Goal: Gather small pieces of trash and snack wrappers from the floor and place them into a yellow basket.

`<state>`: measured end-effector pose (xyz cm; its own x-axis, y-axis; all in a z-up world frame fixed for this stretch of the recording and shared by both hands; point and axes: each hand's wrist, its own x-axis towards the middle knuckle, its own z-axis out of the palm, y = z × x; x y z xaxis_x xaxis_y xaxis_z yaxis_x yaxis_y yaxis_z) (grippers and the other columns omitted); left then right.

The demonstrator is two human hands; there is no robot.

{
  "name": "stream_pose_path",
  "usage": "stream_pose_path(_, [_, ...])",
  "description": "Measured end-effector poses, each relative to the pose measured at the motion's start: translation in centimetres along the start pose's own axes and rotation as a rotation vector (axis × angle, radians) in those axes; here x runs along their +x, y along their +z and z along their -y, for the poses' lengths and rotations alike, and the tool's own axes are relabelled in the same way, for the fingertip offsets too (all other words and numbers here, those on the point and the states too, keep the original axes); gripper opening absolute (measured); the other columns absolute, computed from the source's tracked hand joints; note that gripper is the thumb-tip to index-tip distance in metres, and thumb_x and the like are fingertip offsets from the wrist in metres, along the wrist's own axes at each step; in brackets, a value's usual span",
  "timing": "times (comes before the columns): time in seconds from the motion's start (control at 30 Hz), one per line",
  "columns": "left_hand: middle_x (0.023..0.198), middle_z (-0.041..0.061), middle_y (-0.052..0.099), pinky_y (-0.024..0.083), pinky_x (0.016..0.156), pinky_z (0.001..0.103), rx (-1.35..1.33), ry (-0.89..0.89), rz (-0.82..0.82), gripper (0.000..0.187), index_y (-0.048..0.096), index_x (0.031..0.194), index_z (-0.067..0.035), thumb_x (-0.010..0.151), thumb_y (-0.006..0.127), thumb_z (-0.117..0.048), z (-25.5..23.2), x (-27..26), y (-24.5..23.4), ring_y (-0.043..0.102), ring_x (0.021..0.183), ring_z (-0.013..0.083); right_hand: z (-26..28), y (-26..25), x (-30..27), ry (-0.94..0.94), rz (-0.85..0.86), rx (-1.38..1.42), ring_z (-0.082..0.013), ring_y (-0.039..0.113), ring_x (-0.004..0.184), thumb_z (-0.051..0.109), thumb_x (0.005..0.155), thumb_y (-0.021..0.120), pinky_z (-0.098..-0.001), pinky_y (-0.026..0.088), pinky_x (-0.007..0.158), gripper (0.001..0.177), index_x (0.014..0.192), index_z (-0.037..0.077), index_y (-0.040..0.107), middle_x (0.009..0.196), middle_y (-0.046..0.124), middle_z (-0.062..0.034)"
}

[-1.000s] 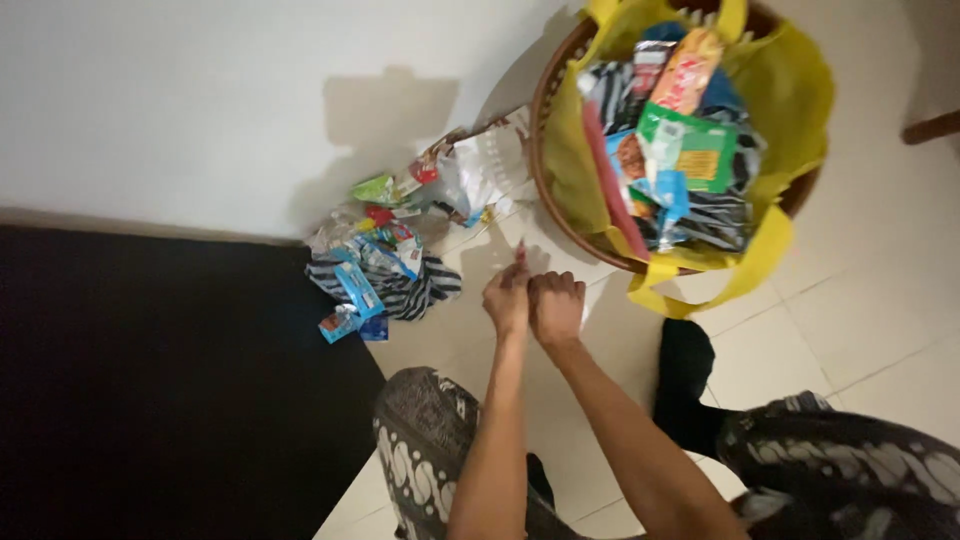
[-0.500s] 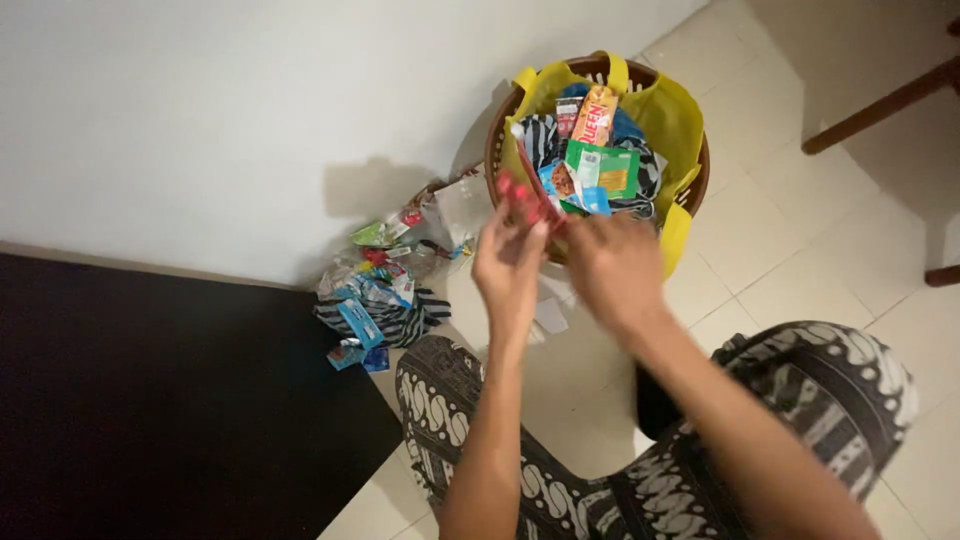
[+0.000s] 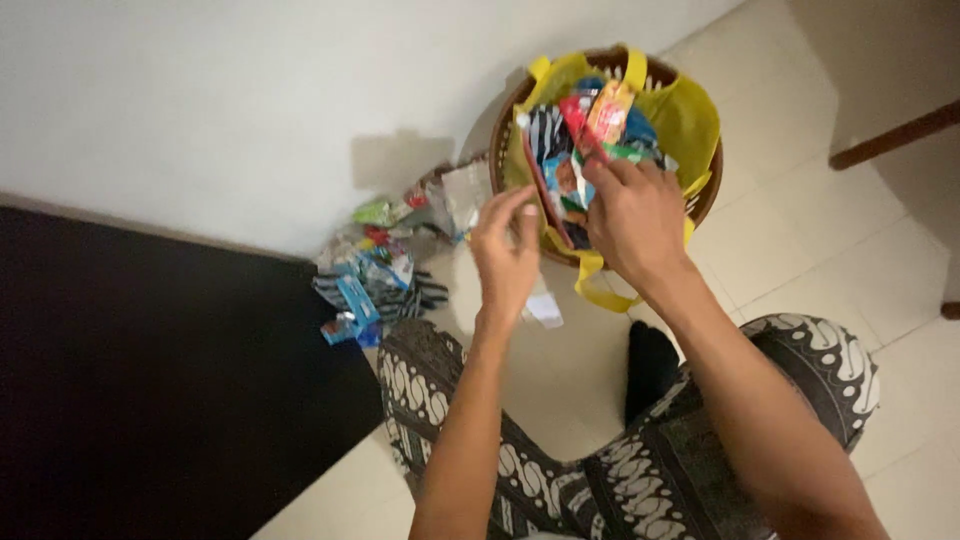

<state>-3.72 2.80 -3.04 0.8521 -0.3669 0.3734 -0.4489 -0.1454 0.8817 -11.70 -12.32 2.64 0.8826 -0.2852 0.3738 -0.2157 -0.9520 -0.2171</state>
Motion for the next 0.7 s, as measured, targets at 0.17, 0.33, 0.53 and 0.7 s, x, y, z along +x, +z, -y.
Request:
stream_pose_path(0.17, [0.109,0.014,0.074,0.057,0.085,0.04,0.096,-0.438,-0.011,0.023,0.072,0.113,-0.004,0.095,0.065,-0.016,9.6,-6.3,1.7,0.072,0.096,0.0297,3.4,0.6,-3.0,-0.09,0.208,0.352,-0.037,0.066,0.095,0.002,0.082,0.064,-0.0458,0.054,0.086,0.029,0.11,0.004,0.071,0.103,0.07,-0.0159])
stream_pose_path(0.33, [0.101,0.012,0.074,0.054,0.081,0.047,0.522,-0.246,0.205,0.03,0.072,0.109,-0.008,0.084,0.07,-0.024,24.9,-17.3,6.7,0.071,0.093,0.0276,5.3,6.7,-8.3,-0.227,0.5,0.293,-0.0366,0.067,0.097,0.001,0.073,0.066,-0.0448,0.054,0.086,0.043,0.116,0.0,0.068,0.111,0.068,-0.0196])
stream_pose_path(0.53, [0.117,0.022,0.063,0.053,0.081,0.049,0.368,-0.632,0.32,0.043,0.066,0.117,0.0,0.092,0.061,-0.035,27.9,-21.1,10.4,0.061,0.107,0.0395,5.7,9.1,-9.7,-0.322,0.643,0.077,-0.0348,0.066,0.1,0.006,0.06,0.07,-0.0433,0.055,0.078,0.071,0.128,-0.01,0.059,0.129,0.062,-0.0247])
stream_pose_path(0.7, [0.125,0.017,0.056,0.049,0.095,0.046,0.901,-0.191,0.754,0.032,0.066,0.108,-0.007,0.079,0.059,-0.019,26.0,-19.8,10.0,0.054,0.119,0.0402,4.3,11.1,-11.2,-0.222,0.857,0.009,-0.0319,0.064,0.106,0.007,0.075,0.07,-0.0433,0.053,0.087,0.027,0.101,0.0,0.068,0.113,0.064,-0.0162])
